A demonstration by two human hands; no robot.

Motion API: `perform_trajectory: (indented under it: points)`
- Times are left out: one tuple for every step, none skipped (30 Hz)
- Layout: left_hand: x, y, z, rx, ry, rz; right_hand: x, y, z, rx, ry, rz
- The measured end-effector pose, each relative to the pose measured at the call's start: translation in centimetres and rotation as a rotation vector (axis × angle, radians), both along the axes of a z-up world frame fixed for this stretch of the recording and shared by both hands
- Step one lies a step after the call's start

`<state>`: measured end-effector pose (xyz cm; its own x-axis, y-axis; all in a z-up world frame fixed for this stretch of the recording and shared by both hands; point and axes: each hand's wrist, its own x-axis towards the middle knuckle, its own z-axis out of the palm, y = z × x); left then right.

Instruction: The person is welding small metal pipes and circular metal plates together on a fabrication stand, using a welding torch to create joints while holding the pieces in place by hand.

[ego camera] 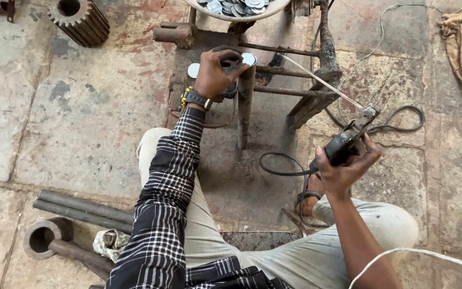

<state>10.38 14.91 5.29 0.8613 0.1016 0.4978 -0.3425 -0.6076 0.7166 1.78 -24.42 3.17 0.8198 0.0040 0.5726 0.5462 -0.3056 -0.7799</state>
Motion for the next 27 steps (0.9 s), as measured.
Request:
perform_trajectory:
  points:
    - [0.0,0.0,0.0,-0.019,0.021,0.007,0.1,0.1,0.1,-0.001,-0.011,-0.005]
    - [0.0,0.0,0.0,-0.038,0.043,0.012,0.0,0.2,0.1,0.014,-0.008,0.002]
    - [0.1,0.0,0.0,-0.025,0.009,0.005,0.0,0.3,0.2,0.029,-0.005,0.009]
    - [0.1,-0.1,0.0,-0.013,-0.023,-0.001,-0.1,0.4,0.2,0.043,-0.001,0.016]
    - [0.1,-0.1,0.0,-0.001,-0.056,-0.008,-0.1,0.4,0.3,0.049,0.001,0.022]
    - [0.1,-0.1,0.0,0.016,-0.069,-0.009,-0.2,0.4,0.3,0.055,0.004,0.029]
    - [0.1,-0.1,0.0,0.033,-0.081,-0.011,-0.2,0.5,0.4,0.061,0.006,0.036]
    - [0.1,-0.1,0.0,0.049,-0.094,-0.012,-0.3,0.5,0.4,0.055,0.010,0.035]
    - [0.1,-0.1,0.0,0.045,-0.096,-0.021,-0.4,0.5,0.4,0.049,0.013,0.033]
    - [0.0,-0.1,0.0,0.041,-0.098,-0.030,-0.5,0.5,0.5,0.042,0.017,0.031]
    - [-0.1,0.0,0.0,0.036,-0.100,-0.040,-0.5,0.5,0.5,0.039,0.013,0.029]
    - [0.0,0.0,0.0,0.031,-0.094,-0.049,-0.5,0.5,0.5,0.035,0.009,0.025]
    - [0.0,0.1,0.1,0.025,-0.089,-0.058,-0.5,0.5,0.5,0.032,0.005,0.021]
    - [0.0,0.2,0.2,0.021,-0.083,-0.068,-0.5,0.5,0.5,0.036,0.013,0.024]
    - [0.1,0.4,0.2,0.036,-0.073,-0.063,-0.6,0.5,0.5,0.039,0.021,0.027]
    - [0.1,0.6,0.3,0.051,-0.065,-0.057,-0.6,0.5,0.6,0.043,0.028,0.030]
    - [0.1,0.8,0.2,0.066,-0.056,-0.052,-0.7,0.5,0.6,0.045,0.033,0.031]
    - [0.0,1.0,0.2,0.054,-0.045,-0.059,-0.8,0.5,0.7,0.046,0.038,0.033]
    - [0.0,1.1,0.1,0.041,-0.033,-0.066,-0.8,0.5,0.7,0.048,0.043,0.035]
    - [0.1,1.3,-0.1,0.029,-0.022,-0.074,-0.9,0.5,0.8,0.050,0.047,0.039]
    - [0.1,1.5,-0.3,0.068,-0.057,-0.072,-0.9,0.5,0.8,0.052,0.051,0.044]
    - [0.3,1.5,-0.5,0.107,-0.094,-0.071,-0.9,0.6,0.9,0.053,0.053,0.048]
    - [0.4,1.6,-0.6,0.146,-0.130,-0.070,-0.9,0.6,0.9,0.048,0.049,0.045]
    - [0.6,1.6,-0.8,0.129,-0.113,-0.081,-0.9,0.6,0.9,0.043,0.045,0.042]
    - [0.7,1.6,-0.9,0.112,-0.096,-0.093,-1.0,0.6,1.0,0.037,0.042,0.039]
    - [0.9,1.5,-1.0,0.095,-0.079,-0.103,-1.0,0.6,1.0,0.032,0.042,0.037]
    - [1.0,1.4,-1.0,0.061,-0.022,-0.089,-1.0,0.6,1.0,0.027,0.043,0.035]
